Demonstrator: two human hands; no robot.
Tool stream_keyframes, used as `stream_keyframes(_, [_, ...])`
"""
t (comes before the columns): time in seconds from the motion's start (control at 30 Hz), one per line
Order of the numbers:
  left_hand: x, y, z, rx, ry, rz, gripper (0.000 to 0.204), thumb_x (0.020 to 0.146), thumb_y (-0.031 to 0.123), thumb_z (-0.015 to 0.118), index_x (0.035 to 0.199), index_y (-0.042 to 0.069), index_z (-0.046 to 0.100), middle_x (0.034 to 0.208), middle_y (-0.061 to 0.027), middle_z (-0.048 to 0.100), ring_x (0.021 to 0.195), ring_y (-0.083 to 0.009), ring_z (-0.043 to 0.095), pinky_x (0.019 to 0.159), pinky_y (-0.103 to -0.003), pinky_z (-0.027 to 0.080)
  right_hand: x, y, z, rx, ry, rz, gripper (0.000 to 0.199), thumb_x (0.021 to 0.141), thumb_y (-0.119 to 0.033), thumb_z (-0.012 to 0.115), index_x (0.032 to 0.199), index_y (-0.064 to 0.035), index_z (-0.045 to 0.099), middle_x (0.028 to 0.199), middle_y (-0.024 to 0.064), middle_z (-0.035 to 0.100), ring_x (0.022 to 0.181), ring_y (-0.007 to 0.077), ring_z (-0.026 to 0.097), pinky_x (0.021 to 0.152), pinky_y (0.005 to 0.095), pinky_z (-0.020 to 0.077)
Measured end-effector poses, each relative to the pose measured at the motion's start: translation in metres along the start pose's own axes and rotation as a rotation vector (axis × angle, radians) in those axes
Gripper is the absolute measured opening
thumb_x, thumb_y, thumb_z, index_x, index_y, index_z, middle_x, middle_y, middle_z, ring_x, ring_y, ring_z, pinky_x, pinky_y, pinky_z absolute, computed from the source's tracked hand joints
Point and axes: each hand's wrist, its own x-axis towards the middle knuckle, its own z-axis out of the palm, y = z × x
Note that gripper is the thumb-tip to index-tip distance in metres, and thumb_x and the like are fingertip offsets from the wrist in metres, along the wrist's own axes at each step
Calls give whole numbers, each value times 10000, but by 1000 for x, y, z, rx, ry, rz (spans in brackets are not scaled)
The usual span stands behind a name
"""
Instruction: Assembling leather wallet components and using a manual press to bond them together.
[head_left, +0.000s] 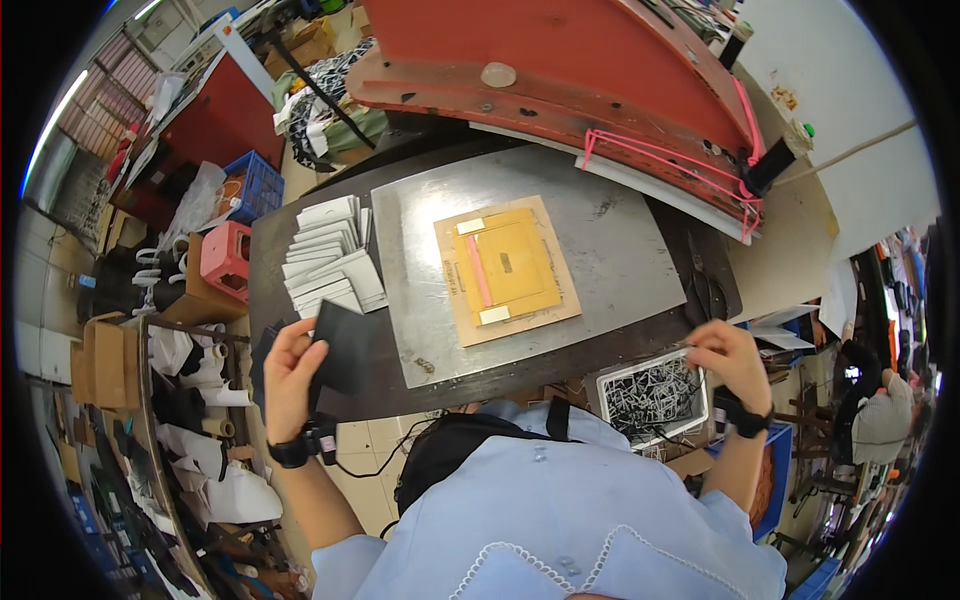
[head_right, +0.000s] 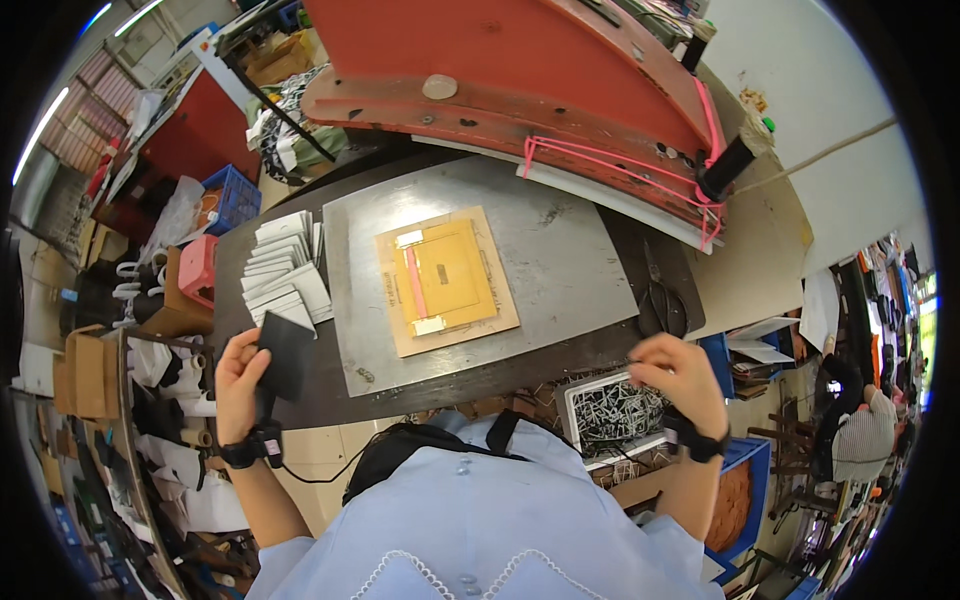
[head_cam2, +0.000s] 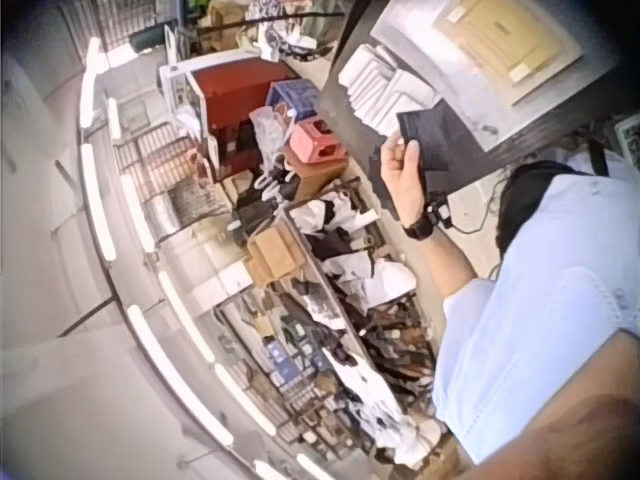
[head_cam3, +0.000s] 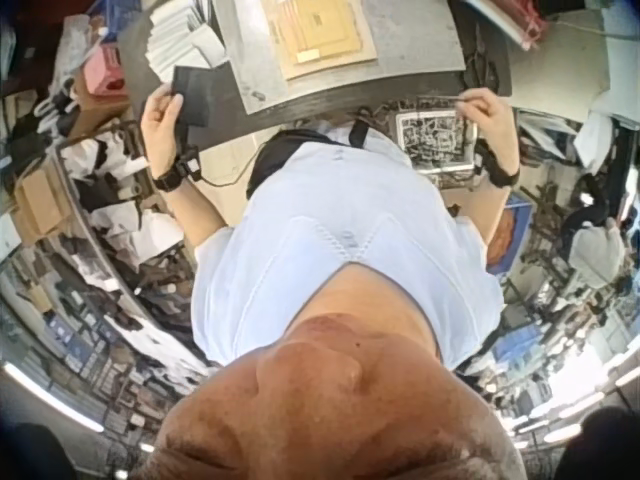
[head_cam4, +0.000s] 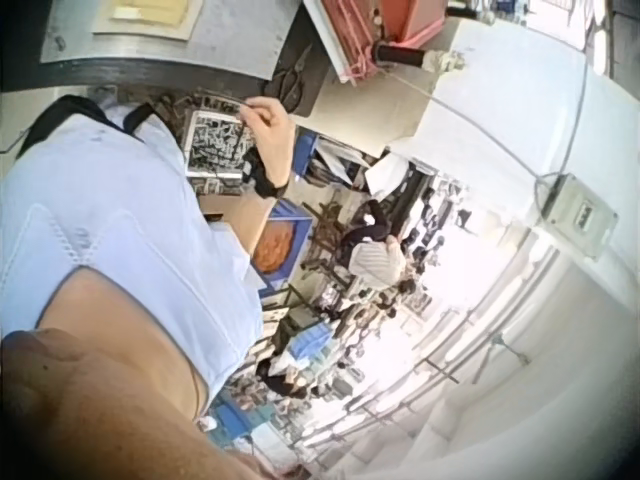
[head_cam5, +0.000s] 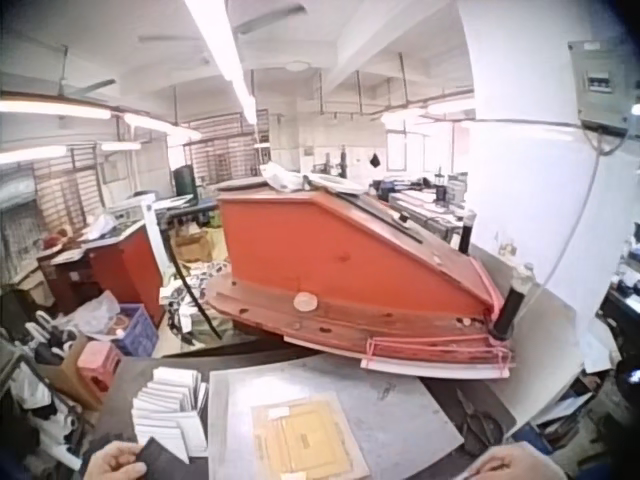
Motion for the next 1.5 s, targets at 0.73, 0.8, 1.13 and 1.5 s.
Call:
stream_keyframes(0.73, [48, -39, -3, 1240, 257, 461, 569, 698, 143, 830, 1209, 70, 591, 1138, -151, 559, 1127, -348, 523, 1051, -457, 373, 57, -58, 120, -526, -252, -501, 297, 919, -225, 655, 1138, -23, 658, 1055, 168, 688, 955, 332, 657, 828, 376, 516])
stream_keyframes(0.8, [51, -37, -9, 1136, 253, 461, 408, 726, 140, 814, 1084, 72, 629, 1118, -148, 555, 1126, -345, 525, 1003, -477, 391, 59, -56, 130, -507, -316, -541, 290, 923, -235, 650, 1121, -23, 659, 1046, 162, 689, 958, 335, 654, 832, 381, 513])
stream_keyframes(1.13, [6, 55, 93, 522, -497, 370, 173, 837, 143, 768, 965, 41, 711, 836, -112, 691, 717, -238, 672, 657, -300, 527, 63, -91, 169, -181, -465, -579, 283, 930, -238, 680, 1123, -31, 660, 918, 103, 694, 714, 213, 647, 668, 303, 510])
stream_keyframes(1.5, [12, 6, 157, -323, -465, -254, 320, 924, 8, 670, 1205, 14, 517, 956, -80, 704, 847, -92, 657, 740, -216, 520, 42, -44, 150, 293, -522, 59, 223, 995, -186, 619, 1102, 9, 642, 874, 64, 684, 614, 72, 642, 539, 201, 499])
